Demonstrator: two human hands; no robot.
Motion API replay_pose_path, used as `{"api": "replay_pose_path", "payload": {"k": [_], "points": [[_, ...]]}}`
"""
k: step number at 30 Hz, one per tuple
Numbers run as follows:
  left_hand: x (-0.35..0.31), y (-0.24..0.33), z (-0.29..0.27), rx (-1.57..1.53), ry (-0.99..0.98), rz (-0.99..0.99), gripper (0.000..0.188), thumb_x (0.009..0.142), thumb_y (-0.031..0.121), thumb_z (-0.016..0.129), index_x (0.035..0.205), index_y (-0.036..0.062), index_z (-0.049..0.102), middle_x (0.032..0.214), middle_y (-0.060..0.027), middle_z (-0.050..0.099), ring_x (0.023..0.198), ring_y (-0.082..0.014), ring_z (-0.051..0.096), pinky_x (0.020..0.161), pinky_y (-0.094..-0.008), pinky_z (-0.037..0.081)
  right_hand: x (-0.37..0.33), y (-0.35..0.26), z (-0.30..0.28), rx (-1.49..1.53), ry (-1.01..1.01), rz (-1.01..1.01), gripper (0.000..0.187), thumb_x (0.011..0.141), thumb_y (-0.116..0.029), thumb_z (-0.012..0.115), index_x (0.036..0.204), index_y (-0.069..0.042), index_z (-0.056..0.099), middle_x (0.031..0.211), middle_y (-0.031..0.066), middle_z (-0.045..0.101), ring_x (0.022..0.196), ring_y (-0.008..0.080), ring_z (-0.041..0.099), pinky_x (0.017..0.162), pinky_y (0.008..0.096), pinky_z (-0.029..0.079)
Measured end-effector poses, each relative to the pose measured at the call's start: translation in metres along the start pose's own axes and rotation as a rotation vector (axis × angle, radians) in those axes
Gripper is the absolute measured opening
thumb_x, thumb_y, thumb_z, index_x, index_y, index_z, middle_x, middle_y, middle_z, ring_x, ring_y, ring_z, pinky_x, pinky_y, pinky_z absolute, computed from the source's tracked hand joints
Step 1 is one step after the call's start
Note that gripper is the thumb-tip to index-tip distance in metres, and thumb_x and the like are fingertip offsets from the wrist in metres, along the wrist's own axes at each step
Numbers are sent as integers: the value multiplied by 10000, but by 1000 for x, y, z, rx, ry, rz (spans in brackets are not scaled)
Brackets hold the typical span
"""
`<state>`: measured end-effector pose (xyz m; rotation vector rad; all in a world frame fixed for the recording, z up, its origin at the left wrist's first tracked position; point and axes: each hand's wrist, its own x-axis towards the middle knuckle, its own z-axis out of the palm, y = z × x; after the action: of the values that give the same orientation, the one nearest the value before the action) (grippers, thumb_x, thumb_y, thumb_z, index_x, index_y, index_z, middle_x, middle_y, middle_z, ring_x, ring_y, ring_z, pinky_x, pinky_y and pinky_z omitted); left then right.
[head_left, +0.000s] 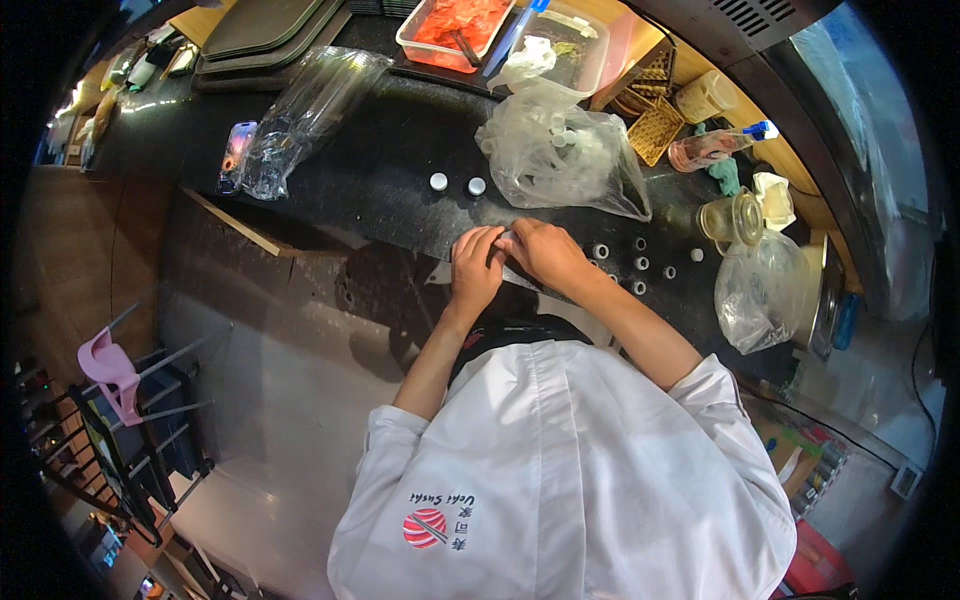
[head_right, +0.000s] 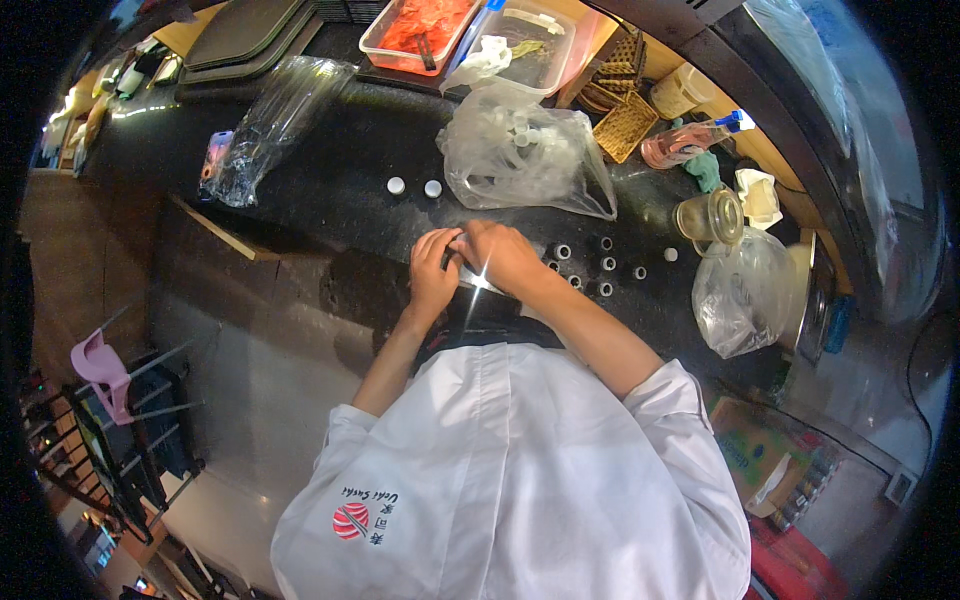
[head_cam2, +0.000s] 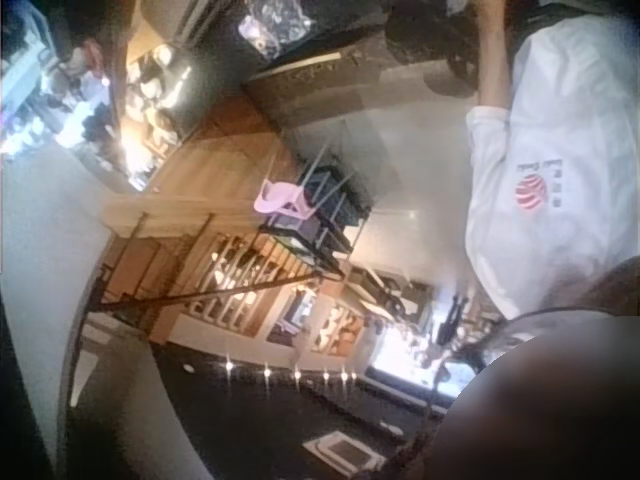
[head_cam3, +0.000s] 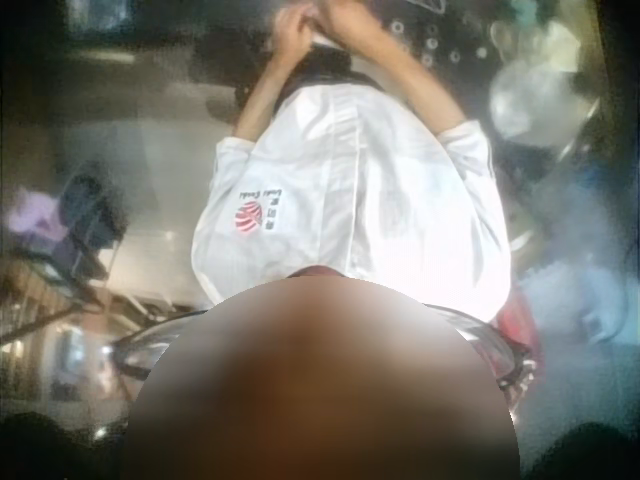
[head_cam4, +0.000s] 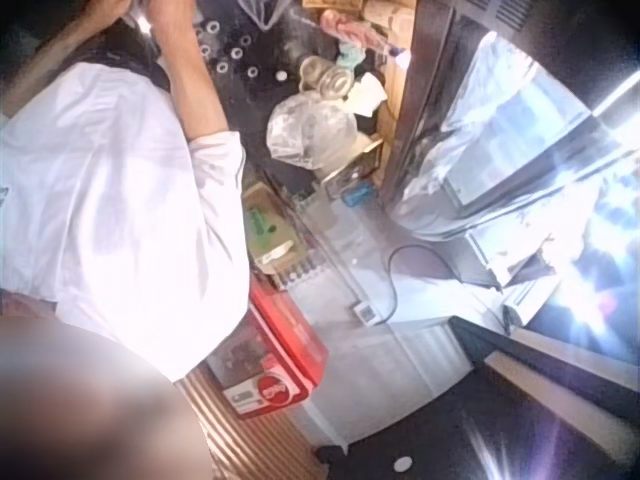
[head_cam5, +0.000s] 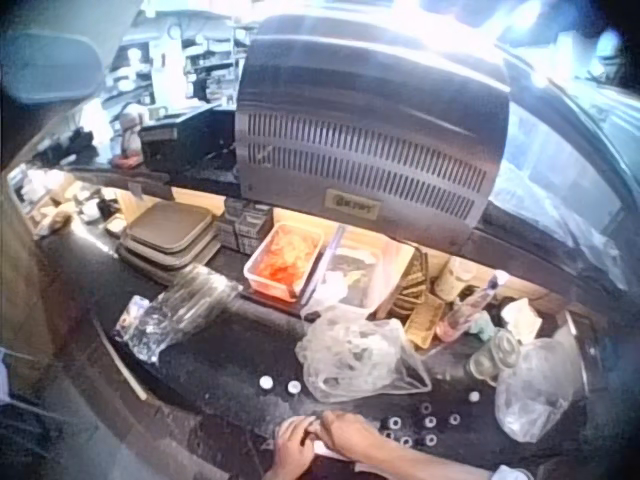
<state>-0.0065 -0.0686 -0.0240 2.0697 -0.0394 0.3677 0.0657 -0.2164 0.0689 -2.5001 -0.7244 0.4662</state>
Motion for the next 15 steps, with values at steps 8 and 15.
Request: {"api": "replay_pose_path", "payload": {"k": [8, 15], "points": [[20, -15, 0, 176, 96, -114, 490, 884, 221, 797, 1310, 72, 608, 1292, -146, 645, 1243, -339, 551, 1035, -460, 419, 48, 76, -92, -60, 187, 88, 257, 958, -254, 663, 1102, -55, 739, 968, 223, 727, 916, 385, 707, 817, 472, 542], [-14, 3, -10, 165, 123, -151, 595, 902, 221, 768, 1388, -28, 531, 1359, -212, 599, 1284, -401, 518, 1090, -489, 414, 111, 134, -53, -328, 16, 30, 205, 881, -137, 608, 1045, -107, 727, 1123, 173, 664, 1049, 383, 689, 889, 487, 560]]}}
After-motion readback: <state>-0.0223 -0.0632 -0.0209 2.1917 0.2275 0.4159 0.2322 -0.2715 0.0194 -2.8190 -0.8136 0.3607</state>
